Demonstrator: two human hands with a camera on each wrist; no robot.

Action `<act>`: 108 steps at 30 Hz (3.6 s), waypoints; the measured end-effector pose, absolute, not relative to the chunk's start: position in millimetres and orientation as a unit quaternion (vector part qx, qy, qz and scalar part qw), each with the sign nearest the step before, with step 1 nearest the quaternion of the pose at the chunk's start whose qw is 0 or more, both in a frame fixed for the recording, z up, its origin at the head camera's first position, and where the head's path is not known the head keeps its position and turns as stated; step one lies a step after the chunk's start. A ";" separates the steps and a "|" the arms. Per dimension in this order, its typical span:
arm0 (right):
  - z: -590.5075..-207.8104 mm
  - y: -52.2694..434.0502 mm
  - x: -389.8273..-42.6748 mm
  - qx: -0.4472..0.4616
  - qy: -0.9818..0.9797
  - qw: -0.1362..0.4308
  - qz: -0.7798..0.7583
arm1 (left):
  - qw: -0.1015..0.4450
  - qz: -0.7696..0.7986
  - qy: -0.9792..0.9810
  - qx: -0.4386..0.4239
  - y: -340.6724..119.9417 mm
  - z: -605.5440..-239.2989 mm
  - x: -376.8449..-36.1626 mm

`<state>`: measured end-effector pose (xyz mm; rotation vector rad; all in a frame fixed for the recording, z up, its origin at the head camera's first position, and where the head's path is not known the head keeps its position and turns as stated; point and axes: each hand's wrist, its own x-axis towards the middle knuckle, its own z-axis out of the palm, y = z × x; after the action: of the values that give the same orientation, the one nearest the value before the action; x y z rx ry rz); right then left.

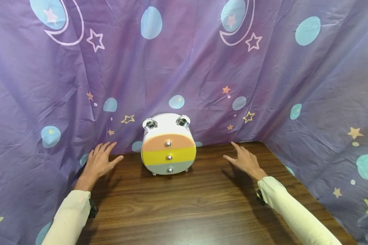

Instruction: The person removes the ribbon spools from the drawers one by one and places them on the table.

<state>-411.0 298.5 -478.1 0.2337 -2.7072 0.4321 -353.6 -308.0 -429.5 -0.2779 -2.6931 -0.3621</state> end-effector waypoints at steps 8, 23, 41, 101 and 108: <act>-470.7 288.5 -412.5 0.111 -0.956 0.219 0.164 | 0.247 -0.135 -0.951 -0.127 -298.2 -415.6 -360.0; -450.7 259.5 -411.6 0.208 -0.896 0.344 0.192 | 0.338 -0.148 -0.906 -0.209 -275.3 -384.3 -378.8; -429.1 206.2 -403.1 0.301 -0.846 0.395 0.192 | 0.378 -0.149 -0.866 -0.291 -250.3 -356.1 -394.5; -418.4 86.1 -406.8 0.383 -0.770 0.489 0.149 | 0.381 -0.141 -0.845 -0.347 -221.7 -342.9 -414.3; -417.0 84.1 -405.9 0.386 -0.773 0.480 0.150 | 0.388 -0.138 -0.842 -0.348 -222.1 -341.7 -414.7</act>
<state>-405.9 84.1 -417.0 0.9425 -1.8866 0.3659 -414.7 -222.1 -341.7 -0.8853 -2.1418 -0.3523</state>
